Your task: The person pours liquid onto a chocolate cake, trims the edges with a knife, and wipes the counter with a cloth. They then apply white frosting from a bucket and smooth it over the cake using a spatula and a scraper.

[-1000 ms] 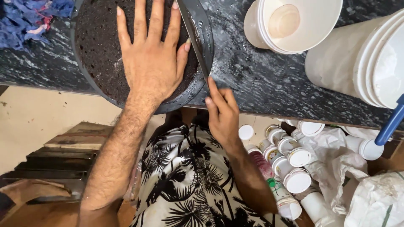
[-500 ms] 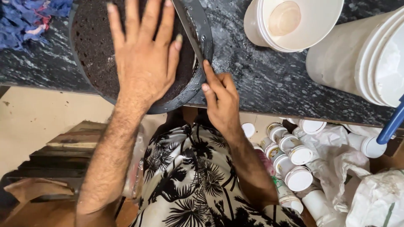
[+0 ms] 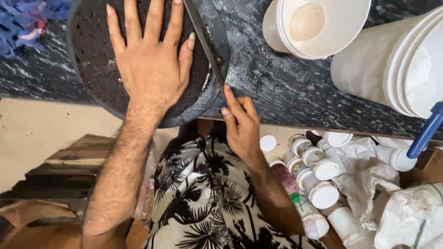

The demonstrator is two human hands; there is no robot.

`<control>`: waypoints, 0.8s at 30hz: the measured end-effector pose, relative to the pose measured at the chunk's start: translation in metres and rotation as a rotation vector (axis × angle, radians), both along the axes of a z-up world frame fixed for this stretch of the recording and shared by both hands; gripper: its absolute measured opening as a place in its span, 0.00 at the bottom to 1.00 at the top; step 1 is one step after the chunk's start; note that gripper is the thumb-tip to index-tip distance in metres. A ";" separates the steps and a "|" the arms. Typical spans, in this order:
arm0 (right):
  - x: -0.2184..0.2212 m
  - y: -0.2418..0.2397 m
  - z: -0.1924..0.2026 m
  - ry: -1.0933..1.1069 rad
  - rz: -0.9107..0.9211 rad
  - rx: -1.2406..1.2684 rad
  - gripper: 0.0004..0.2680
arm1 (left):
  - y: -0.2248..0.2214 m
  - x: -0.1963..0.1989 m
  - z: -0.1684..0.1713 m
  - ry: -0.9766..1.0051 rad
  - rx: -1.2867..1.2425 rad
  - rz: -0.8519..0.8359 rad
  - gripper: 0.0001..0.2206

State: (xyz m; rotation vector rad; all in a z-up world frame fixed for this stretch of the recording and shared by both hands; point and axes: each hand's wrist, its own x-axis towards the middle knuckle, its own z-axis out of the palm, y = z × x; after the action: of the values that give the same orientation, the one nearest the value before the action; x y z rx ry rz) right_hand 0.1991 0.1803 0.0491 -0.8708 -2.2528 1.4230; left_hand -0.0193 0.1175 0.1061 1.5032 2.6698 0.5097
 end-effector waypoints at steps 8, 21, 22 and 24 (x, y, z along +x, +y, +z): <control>-0.017 0.015 0.001 0.003 0.029 0.013 0.17 | -0.011 -0.004 0.001 0.019 0.009 -0.118 0.23; -0.007 0.005 -0.001 0.008 0.014 0.025 0.17 | -0.017 -0.018 0.012 -0.098 0.012 -0.289 0.26; -0.003 0.001 0.000 0.019 0.010 0.010 0.17 | -0.017 -0.015 0.011 -0.083 0.002 -0.202 0.25; -0.006 0.002 -0.003 0.017 0.001 0.005 0.17 | -0.014 -0.005 0.006 -0.053 -0.018 -0.033 0.24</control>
State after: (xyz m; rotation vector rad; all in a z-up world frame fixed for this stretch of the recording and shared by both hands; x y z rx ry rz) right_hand 0.1930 0.1821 0.0460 -0.8528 -2.2434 1.4194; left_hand -0.0238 0.1039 0.1121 1.5039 2.5987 0.5144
